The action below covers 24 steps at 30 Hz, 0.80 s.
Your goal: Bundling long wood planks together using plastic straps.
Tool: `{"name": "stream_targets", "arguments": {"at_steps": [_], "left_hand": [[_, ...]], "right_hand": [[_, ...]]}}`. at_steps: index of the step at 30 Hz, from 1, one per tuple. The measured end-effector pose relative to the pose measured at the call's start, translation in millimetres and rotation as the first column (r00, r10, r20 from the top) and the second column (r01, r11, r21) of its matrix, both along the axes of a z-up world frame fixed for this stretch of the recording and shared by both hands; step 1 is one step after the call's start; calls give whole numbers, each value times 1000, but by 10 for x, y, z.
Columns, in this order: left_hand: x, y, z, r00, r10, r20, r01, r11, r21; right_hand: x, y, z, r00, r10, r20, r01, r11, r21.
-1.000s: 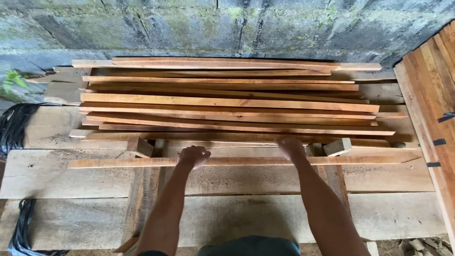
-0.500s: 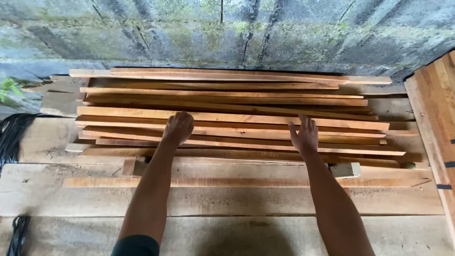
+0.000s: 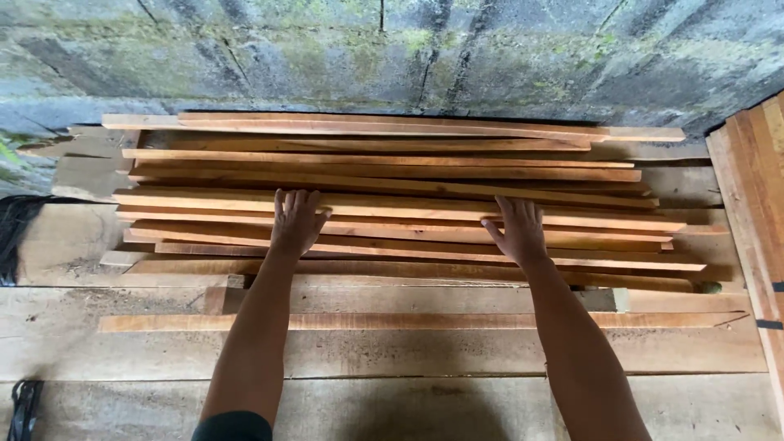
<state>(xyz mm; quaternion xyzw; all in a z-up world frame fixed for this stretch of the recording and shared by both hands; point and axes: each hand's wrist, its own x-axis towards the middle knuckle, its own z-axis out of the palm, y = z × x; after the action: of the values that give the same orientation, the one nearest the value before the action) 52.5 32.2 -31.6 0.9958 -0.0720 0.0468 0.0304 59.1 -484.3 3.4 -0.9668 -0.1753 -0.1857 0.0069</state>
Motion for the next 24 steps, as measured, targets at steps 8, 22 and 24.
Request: {"name": "stream_targets", "arguments": {"at_steps": [8, 22, 24], "left_hand": [[41, 155, -228, 974, -132, 184, 105, 983, 148], [-704, 256, 815, 865, -213, 454, 102, 961, 257], [-863, 224, 1058, 882, -182, 434, 109, 976, 186]], "right_hand": [[62, -194, -224, 999, 13, 37, -6, 980, -200], [-622, -173, 785, 971, 43, 236, 11, 975, -223], [-783, -115, 1096, 901, 173, 397, -79, 967, -243]]}}
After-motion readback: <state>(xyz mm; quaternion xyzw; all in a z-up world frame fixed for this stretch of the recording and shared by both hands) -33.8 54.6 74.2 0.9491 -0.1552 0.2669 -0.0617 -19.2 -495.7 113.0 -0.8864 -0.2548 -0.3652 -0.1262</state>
